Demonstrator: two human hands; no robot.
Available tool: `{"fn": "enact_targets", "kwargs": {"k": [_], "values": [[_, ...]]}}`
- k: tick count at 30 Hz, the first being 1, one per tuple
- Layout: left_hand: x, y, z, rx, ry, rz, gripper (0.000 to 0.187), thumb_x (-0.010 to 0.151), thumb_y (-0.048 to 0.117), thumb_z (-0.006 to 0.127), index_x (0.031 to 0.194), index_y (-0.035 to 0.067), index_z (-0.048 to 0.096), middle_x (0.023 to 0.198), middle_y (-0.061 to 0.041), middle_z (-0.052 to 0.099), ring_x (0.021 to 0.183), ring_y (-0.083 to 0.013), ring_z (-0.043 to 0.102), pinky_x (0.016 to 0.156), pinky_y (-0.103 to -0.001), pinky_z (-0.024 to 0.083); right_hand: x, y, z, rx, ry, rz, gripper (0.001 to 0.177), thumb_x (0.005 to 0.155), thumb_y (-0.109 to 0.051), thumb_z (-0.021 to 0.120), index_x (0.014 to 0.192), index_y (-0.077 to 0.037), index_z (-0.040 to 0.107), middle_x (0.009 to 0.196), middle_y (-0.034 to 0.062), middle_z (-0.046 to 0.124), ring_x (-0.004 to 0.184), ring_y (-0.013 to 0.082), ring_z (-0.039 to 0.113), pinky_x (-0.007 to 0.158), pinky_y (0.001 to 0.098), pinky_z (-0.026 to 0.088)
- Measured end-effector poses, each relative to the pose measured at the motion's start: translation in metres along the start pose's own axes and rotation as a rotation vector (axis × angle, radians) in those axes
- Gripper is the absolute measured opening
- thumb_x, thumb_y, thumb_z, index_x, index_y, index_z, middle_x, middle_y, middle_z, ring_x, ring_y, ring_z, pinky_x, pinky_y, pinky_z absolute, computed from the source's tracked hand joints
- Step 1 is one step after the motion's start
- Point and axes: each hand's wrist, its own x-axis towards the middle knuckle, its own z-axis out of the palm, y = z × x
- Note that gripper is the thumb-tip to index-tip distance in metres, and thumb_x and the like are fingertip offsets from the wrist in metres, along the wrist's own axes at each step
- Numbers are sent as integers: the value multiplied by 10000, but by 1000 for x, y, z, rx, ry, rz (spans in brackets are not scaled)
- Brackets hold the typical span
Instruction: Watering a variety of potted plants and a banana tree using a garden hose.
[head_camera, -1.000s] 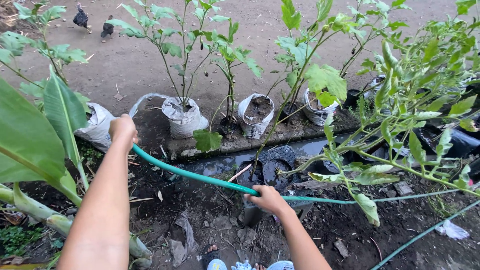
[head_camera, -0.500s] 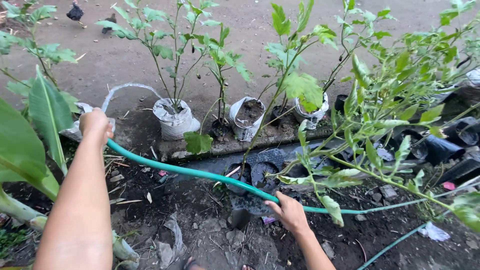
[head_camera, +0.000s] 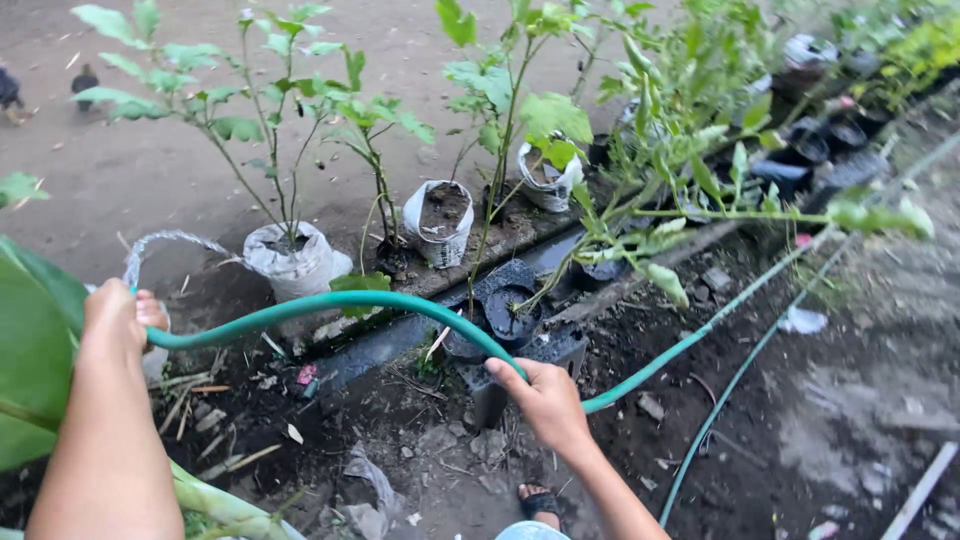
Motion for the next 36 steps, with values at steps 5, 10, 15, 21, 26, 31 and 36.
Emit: {"fn": "enact_targets", "kwargs": {"k": [5,10,15,21,26,31,36], "values": [[30,16,-22,9,-73,-51,208,1030,194,305,892,95,425,704,8,384,483,-71,323,404,-259,249,-72,-85,44,690,-373,122,533,985,-539,608,646,-140,507,575,-98,421,497,65,355,449,293,257],[-1,1,-33,-253,-303,-216,278,1046,308,443,901,73,479,673,5,437,480,-79,388,411,-244,336,-121,-171,72,1211,-793,83,566,1071,-561,556,672,-174,444,578,-100,380,507,29,333,479,242,255],[3,-7,-55,-497,-414,-398,357,1026,364,577,854,54,535,581,-3,497,446,-106,508,366,-247,426,-106,-160,66,952,-560,38,542,986,-551,557,630,-153,465,542,-74,420,461,69,343,427,279,257],[-153,-36,28,310,7,-228,311,968,306,430,934,39,587,627,-119,548,466,-238,516,399,-393,412,-73,-77,16,823,-559,60,481,1008,-482,588,673,-150,490,595,-106,389,502,47,312,449,264,234],[-181,-130,-1,-96,-197,-582,329,936,401,519,876,78,540,573,-42,480,419,-171,458,366,-318,382,-68,-57,4,712,-669,29,468,990,-467,582,665,-138,509,580,-87,418,499,52,329,450,273,244],[-159,-213,-140,-470,-396,-739,385,911,477,589,828,110,503,529,20,425,381,-117,412,339,-257,358,-57,-55,27,494,-839,1,509,970,-474,598,617,-115,524,546,-65,449,469,67,361,444,279,252],[-288,-172,-246,-393,7,-266,342,1006,359,434,758,126,476,536,2,400,386,-148,371,351,-320,334,-60,-72,76,494,-1081,-55,478,983,-460,621,649,-127,546,560,-66,462,485,59,378,463,275,272]]}}
